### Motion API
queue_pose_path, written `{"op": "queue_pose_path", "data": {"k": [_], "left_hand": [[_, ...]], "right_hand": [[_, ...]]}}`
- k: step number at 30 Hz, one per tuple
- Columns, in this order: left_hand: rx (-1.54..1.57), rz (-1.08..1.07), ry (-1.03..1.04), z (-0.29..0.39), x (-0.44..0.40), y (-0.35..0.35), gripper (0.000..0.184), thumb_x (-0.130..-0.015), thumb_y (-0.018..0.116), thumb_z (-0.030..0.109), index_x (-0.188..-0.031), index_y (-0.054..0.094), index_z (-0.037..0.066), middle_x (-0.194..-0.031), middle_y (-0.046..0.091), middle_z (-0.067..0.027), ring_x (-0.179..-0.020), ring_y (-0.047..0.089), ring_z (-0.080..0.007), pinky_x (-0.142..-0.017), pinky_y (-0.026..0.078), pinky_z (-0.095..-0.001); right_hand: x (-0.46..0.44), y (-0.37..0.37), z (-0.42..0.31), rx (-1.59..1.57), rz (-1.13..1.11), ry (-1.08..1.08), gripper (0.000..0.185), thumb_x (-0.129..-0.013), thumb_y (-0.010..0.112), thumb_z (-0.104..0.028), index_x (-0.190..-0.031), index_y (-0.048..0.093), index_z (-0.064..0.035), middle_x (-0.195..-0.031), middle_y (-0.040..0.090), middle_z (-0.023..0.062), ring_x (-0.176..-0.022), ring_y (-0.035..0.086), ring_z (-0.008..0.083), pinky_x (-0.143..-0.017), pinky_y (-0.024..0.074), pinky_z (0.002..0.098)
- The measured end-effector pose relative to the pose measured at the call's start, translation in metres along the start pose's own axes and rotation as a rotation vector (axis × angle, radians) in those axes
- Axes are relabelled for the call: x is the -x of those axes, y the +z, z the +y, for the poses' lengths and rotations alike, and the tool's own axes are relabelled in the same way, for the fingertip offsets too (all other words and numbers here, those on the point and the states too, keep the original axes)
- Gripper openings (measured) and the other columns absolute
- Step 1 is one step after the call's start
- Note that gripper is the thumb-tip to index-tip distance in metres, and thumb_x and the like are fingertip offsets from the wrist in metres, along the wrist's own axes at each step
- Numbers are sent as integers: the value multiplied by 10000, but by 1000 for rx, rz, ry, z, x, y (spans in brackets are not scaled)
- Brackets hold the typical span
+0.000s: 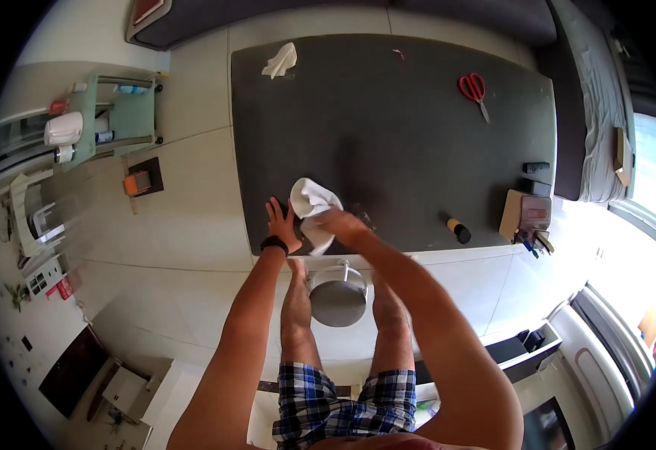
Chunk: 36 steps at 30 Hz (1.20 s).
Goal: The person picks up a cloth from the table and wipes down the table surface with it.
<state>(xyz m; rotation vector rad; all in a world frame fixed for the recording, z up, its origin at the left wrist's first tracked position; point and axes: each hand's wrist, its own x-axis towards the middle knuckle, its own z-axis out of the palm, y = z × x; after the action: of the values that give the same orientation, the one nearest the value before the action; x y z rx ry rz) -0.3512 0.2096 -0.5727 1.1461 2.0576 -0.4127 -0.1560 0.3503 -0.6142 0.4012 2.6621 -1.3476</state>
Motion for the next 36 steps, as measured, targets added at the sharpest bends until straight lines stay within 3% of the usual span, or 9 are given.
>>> {"op": "queue_pose_path", "data": {"k": [2,5,7,10,16,22,30,32,36], "left_hand": [[32,9,5,6,6,-9,1287,-724,883,361,-1693,55,181,-1705,-123,-327,-1573,-35,-559,-1109,464,-650],[29,-31,-15,10,6,-14,1286,-760,864,340,-1695,-7,198,-1708,-131,-323,-1583,-35,-538,-1123,457,-634],[28,1,0,6,3,-3,1314,-747,875,354,-1692,-24,199,-1700,-140,-333,-1576,-42,-552,-1114,457,-657],[20,21,11,5,3,0,1340,-735,884,373,-1689,-41,201,-1693,-150,-343,-1570,-44,-563,-1109,451,-678],[11,25,1,9,3,-2,1331,-741,876,393,-1691,-39,208,-1696,-152,-338,-1575,-35,-556,-1116,444,-674],[4,-47,-14,8,8,-17,1328,-741,876,399,-1697,-23,200,-1706,-132,-328,-1581,-30,-547,-1139,434,-634],[29,-55,-12,11,8,-20,1290,-737,872,351,-1698,27,183,-1704,-110,-339,-1573,-27,-566,-1126,432,-658],[34,-47,-20,10,7,-19,1298,-733,876,350,-1698,20,197,-1708,-113,-331,-1579,-24,-552,-1130,434,-653],[40,-35,-2,8,9,-13,1318,-726,883,348,-1697,5,201,-1710,-118,-325,-1585,-24,-537,-1134,433,-649]], "right_hand": [[15,-6,60,73,44,-172,354,-1000,605,-217,-1334,722,-241,-1386,653,54,-1301,607,269,-1148,467,379],[36,-131,88,-18,22,404,334,-1042,543,-282,-1310,718,-185,-1339,684,72,-1245,632,244,-1096,485,390],[55,-165,150,-947,730,545,407,-1043,555,-301,-1427,641,-196,-1481,570,181,-1299,584,252,-1129,439,391],[92,-219,212,320,696,757,673,-868,618,-21,-1521,526,-154,-1590,454,226,-1407,479,419,-1195,386,479],[5,-180,139,-56,748,578,741,-839,382,131,-1510,556,-130,-1621,462,151,-1537,364,352,-1294,241,465],[-43,-49,8,81,200,101,620,-859,541,66,-1400,664,-210,-1619,460,1,-1542,366,290,-1150,494,417],[64,-33,37,246,-327,-439,340,-981,612,-106,-1285,743,-181,-1586,517,3,-1509,423,279,-1204,424,362],[84,-91,52,-387,-321,168,357,-993,625,-107,-1337,714,-145,-1591,518,14,-1498,437,272,-1225,375,368],[117,-136,231,-887,473,181,348,-1088,473,-121,-1380,661,-114,-1377,645,50,-1313,555,176,-1160,408,327]]}}
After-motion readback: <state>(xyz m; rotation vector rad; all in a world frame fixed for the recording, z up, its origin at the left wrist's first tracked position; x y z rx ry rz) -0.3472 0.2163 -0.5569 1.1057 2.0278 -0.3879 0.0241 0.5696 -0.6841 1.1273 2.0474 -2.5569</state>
